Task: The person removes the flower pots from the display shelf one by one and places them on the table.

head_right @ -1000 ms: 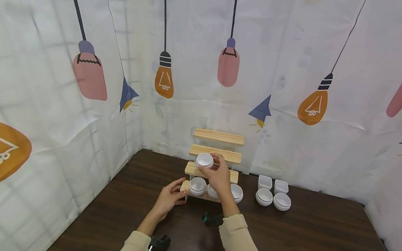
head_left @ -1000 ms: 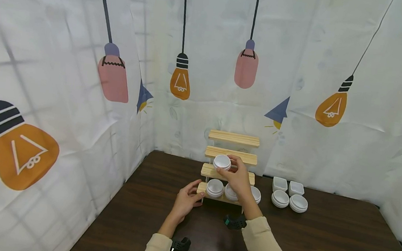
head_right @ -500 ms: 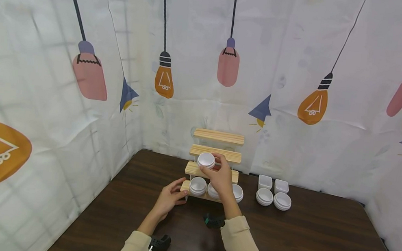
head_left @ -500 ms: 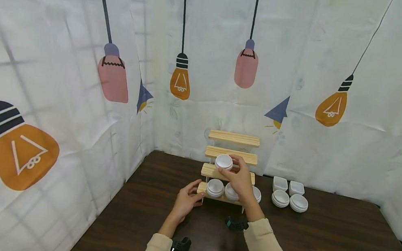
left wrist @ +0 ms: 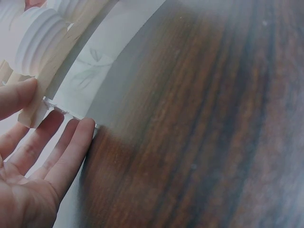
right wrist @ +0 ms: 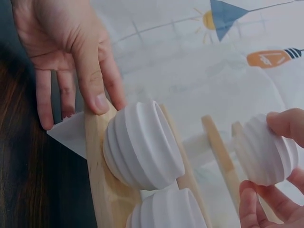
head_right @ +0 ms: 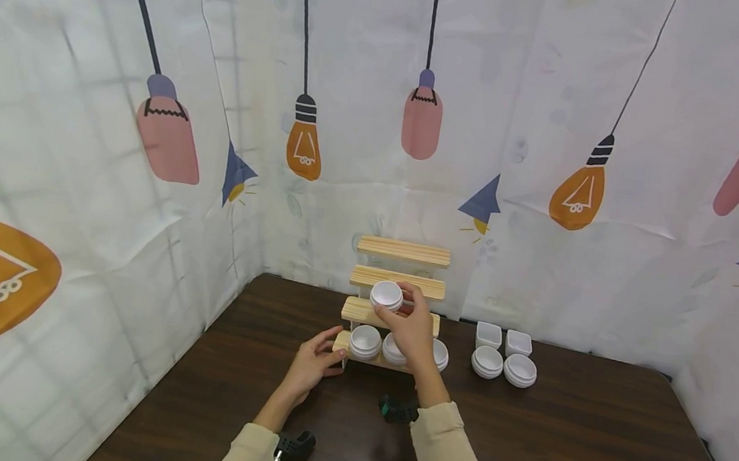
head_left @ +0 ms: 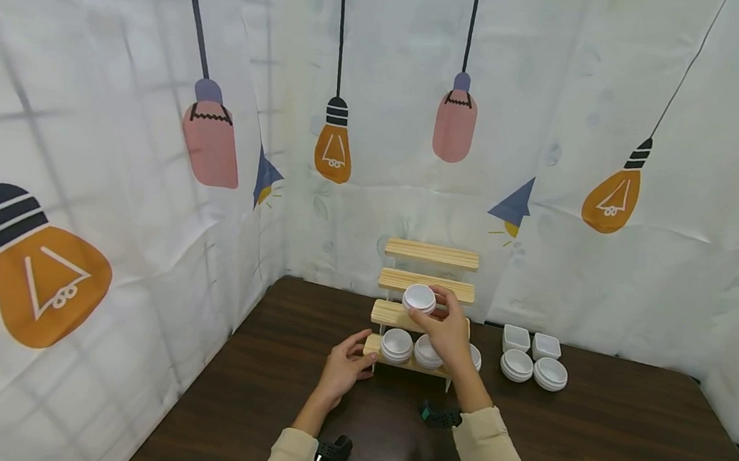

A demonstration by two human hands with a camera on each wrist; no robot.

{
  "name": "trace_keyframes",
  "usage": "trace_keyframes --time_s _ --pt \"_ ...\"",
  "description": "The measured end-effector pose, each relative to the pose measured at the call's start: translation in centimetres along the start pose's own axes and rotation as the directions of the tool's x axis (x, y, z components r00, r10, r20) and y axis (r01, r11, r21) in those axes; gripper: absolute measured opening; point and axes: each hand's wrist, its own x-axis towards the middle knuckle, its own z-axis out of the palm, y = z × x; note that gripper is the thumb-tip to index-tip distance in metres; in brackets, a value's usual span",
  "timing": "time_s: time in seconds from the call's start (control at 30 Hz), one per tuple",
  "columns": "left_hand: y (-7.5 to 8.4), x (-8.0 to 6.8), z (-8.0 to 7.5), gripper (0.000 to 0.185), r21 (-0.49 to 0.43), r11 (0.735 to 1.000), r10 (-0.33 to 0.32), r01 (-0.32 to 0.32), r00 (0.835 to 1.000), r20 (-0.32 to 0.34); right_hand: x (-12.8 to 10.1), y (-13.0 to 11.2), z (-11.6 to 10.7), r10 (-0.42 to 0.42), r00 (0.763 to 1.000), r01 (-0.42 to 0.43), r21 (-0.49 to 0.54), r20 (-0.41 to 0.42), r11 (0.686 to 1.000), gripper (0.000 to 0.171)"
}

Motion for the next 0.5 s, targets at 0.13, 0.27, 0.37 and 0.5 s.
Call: trace_keyframes --time_s 0.13,0.27,0.37,0.5 --pt "-1.0 0.6 0.0 0.056 0.012 1.000 -0.003 0.003 1.000 -0.006 -0.2 0.2 -0.3 0.003 1.000 -0.003 0.028 -0.004 1.000 0.061" --pt "-2.2 1.3 -0.1 0.057 0.026 1.000 -0.009 0.009 1.000 -0.014 -0.3 0.5 -0.7 0.009 1.000 -0.009 0.040 -0.010 0.999 0.062" --pt "-2.7 1.6 -0.2 0.057 0.028 1.000 -0.011 0.012 1.000 -0.017 -0.4 0.7 -1.0 0.015 1.000 -0.014 0.040 -0.025 0.999 0.063" --pt "-2.8 1.7 -0.2 0.057 0.027 1.000 -0.011 0.012 1.000 -0.017 -0.6 0.9 -1.4 0.019 0.998 -0.017 0.032 -0.052 0.999 0.061"
